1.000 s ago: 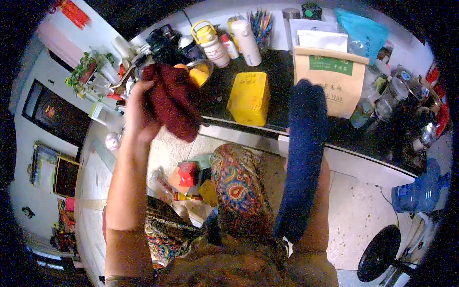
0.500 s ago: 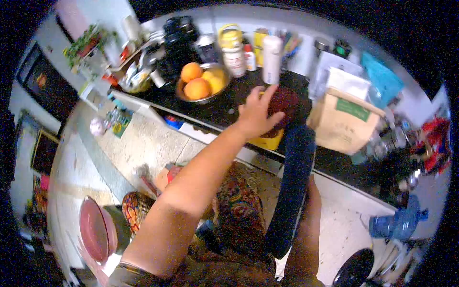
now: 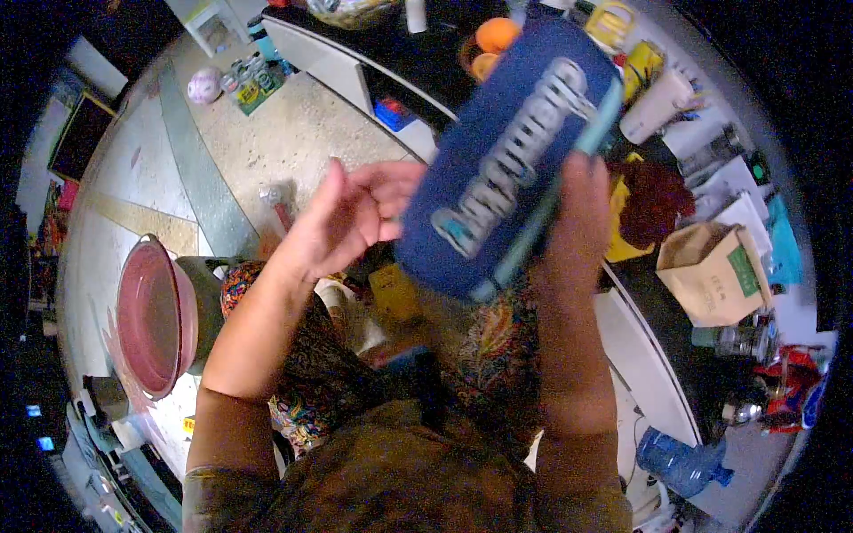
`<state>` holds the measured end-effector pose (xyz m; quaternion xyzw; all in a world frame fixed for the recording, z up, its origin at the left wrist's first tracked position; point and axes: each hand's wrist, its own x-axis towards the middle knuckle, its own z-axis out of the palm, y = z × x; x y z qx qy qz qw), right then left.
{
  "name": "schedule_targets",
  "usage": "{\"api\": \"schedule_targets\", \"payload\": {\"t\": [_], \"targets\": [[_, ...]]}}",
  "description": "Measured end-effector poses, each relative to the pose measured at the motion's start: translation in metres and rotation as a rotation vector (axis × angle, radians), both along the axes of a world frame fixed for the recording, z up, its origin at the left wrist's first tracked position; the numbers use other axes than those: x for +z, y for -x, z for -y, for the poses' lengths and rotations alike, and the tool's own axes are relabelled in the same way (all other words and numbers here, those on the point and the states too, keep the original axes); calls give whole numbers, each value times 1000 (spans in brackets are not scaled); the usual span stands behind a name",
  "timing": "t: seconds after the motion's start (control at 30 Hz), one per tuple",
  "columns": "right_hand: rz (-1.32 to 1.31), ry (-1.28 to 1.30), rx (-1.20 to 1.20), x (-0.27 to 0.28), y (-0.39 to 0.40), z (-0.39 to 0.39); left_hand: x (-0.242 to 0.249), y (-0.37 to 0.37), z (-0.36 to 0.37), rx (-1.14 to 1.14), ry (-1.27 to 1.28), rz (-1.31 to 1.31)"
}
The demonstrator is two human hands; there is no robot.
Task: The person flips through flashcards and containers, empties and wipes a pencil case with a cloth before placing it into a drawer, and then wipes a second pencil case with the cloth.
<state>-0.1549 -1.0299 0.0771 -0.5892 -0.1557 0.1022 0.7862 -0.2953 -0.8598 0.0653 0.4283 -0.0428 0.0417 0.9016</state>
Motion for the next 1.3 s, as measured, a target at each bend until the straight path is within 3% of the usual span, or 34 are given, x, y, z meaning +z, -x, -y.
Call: {"api": "schedule_targets", "payload": {"t": [0.07, 0.1, 0.13, 0.17, 0.27, 0.4, 0.5, 0.53, 0.63, 0.7, 0.8, 0.87, 0.93, 0.97, 1.07, 1.3], "targets": [[-40, -64, 11, 2, 14, -57, 0, 12, -11, 206, 148, -24], [-11, -38, 38, -4, 16, -80, -6, 16, -20, 218, 158, -20], [18, -12, 64, -13, 18, -99, -15, 19, -29, 376, 40, -148], [-42, -43, 151, -19, 25, -116, -24, 22, -38, 531, -76, -279], [-158, 91, 410, -59, 38, -144, -50, 37, -70, 722, 55, -322], [-598, 171, 680, -94, 83, -157, -59, 43, -101, 957, -363, -391], [-761, 26, 749, -101, 97, -171, -69, 43, -109, 1011, -561, -392], [-752, 40, 759, -104, 98, -175, -74, 47, -114, 924, -614, -466], [-691, 107, 691, -123, 90, -184, -78, 52, -115, 920, -578, -531], [-645, 129, 712, -133, 71, -190, -87, 54, -115, 1131, -1075, -546], [-556, 181, 640, -158, 44, -207, -65, 64, -115, 1007, -993, -520], [-646, 186, 524, -168, 18, -221, -62, 66, -114, 1029, -982, -499], [-620, 225, 467, -184, -8, -235, -58, 67, -115, 1016, -1141, -438], [-637, 202, 437, -199, -27, -241, -56, 67, -115, 1019, -1104, -421], [-633, 156, 395, -198, -51, -270, -59, 65, -118, 965, -949, -389], [-619, 207, 109, -209, -110, -340, -58, 54, -117, 895, -990, -433]]}}
